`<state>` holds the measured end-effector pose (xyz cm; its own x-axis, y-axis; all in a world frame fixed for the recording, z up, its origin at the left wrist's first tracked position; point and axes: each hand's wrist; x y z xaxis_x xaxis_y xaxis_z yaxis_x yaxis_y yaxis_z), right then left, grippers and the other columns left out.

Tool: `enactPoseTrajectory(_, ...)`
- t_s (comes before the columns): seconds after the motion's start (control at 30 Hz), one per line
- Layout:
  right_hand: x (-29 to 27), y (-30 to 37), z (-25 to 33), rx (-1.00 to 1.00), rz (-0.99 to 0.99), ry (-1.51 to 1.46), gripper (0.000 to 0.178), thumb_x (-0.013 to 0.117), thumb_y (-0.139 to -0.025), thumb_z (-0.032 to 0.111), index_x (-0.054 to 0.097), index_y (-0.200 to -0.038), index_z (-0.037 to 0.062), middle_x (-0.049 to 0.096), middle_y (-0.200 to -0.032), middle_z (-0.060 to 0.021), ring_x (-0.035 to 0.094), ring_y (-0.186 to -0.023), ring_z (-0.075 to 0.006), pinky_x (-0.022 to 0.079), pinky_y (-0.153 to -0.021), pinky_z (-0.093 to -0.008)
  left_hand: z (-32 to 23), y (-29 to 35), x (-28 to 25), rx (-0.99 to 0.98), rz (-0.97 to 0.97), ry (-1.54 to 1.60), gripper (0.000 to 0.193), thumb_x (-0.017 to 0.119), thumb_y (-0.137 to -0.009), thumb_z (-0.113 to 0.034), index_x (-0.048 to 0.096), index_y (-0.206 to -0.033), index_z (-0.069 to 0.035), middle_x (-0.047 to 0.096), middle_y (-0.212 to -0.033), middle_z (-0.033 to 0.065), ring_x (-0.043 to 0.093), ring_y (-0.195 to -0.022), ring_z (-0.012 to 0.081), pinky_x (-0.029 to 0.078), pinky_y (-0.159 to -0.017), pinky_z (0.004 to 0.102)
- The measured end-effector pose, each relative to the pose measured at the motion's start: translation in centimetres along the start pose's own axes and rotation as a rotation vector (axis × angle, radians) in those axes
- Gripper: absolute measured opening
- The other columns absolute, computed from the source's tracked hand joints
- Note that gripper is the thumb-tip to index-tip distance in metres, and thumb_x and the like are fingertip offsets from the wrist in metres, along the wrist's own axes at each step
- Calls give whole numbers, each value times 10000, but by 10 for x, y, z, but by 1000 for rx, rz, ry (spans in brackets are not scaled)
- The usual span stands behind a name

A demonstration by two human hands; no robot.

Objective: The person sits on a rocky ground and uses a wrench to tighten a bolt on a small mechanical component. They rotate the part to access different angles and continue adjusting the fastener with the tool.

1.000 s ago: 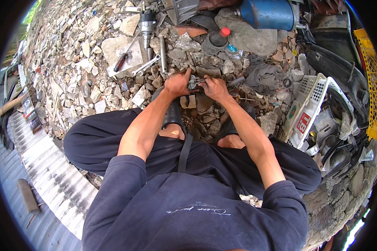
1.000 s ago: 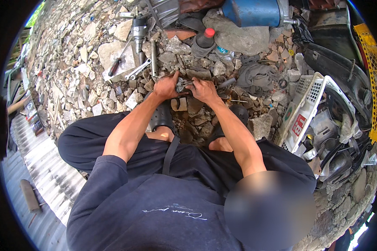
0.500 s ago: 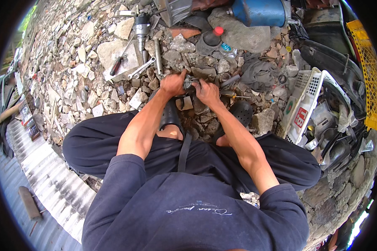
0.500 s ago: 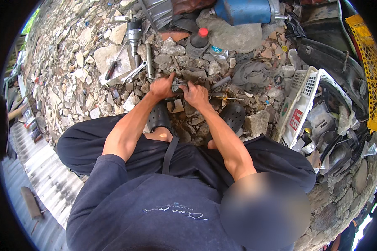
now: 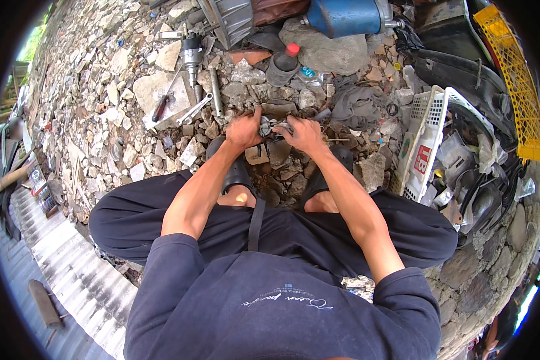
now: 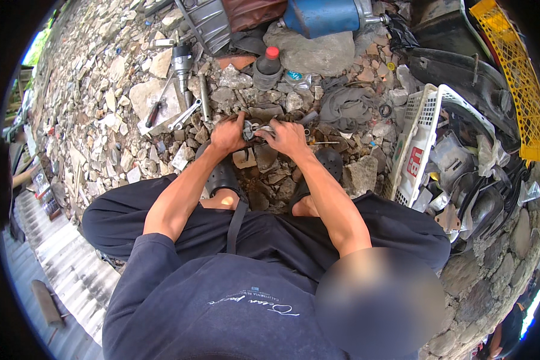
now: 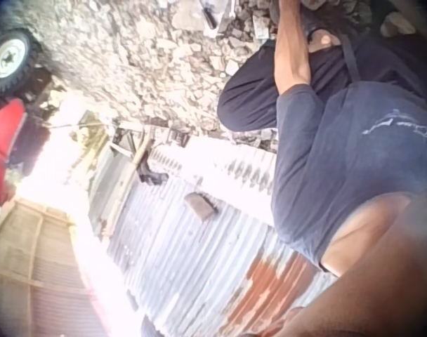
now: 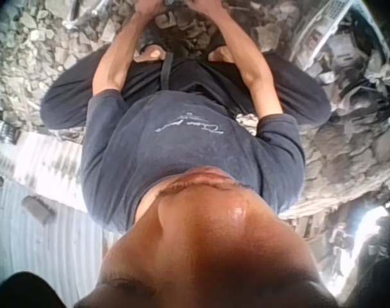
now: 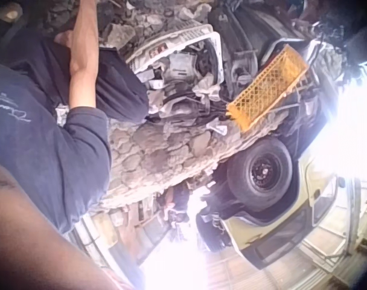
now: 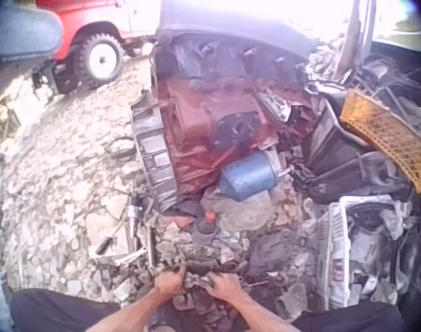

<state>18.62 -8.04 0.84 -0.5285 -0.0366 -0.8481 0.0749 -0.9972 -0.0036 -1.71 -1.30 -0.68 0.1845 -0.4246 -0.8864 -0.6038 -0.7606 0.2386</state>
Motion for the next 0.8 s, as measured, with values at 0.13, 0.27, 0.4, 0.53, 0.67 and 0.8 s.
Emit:
enactPoseTrajectory(0.13, -13, 6, -7, -71, -92, 40, 530, 651, -822, 579, 639, -777, 51, 625, -594, -157, 640, -583, -372, 487, -507, -452, -5, -1, -9, 134, -91, -104, 709, 739, -671, -216, 413, -1264, -2, 671, -892, 231, 652, -915, 401, 530, -828, 474)
enactPoseTrajectory(0.27, -39, 8, -34, -62, -50, 168, 505, 647, -825, 581, 653, -749, 82, 624, -581, -144, 642, -560, -355, 495, -500, -448, -28, 0, -40, -20, -21, -63, 699, 710, -647, -138, 416, -1265, 5, 670, -873, 220, 652, -919, 397, 528, -832, 481)
enactPoseTrajectory(0.4, -81, 11, -41, 279, 89, -6, 519, 661, -828, 563, 675, -822, 44, 646, -637, -138, 666, -679, -337, 508, -649, -427, -38, -3, -72, -227, 83, -17, 808, 778, -706, -379, 400, -1305, 9, 678, -935, 244, 662, -935, 406, 528, -847, 479)
enactPoseTrajectory(0.53, -96, 1, -25, 322, 3, -352, 487, 725, -810, 480, 693, -995, 30, 701, -830, -149, 688, -843, -267, 506, -779, -378, -41, -5, -94, -207, 174, 40, 1008, 804, -645, -588, 393, -1310, 47, 664, -1028, 274, 652, -975, 421, 525, -862, 472)
enactPoseTrajectory(0.67, -101, -9, 14, 150, -162, -572, 442, 747, -832, 359, 679, -1144, 53, 710, -1046, -130, 671, -967, -239, 487, -890, -342, -50, -7, -109, 8, 167, 216, 1052, 841, -588, -566, 420, -1315, 67, 632, -1127, 285, 621, -1065, 397, 491, -932, 431)
enactPoseTrajectory(0.8, -123, -9, 55, 31, -159, -591, 381, 723, -862, 318, 671, -1121, 44, 704, -1002, -136, 671, -912, -224, 501, -822, -344, -65, 0, -126, 132, 178, 415, 1031, 865, -567, -531, 454, -1304, 62, 615, -1193, 262, 597, -1124, 368, 466, -968, 397)
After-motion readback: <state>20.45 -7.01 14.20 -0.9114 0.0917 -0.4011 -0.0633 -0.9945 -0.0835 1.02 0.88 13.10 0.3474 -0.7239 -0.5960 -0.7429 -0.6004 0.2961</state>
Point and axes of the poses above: each hand's wrist, its own y-axis away from the middle knuckle, its own x-axis out of the palm, z = x × y
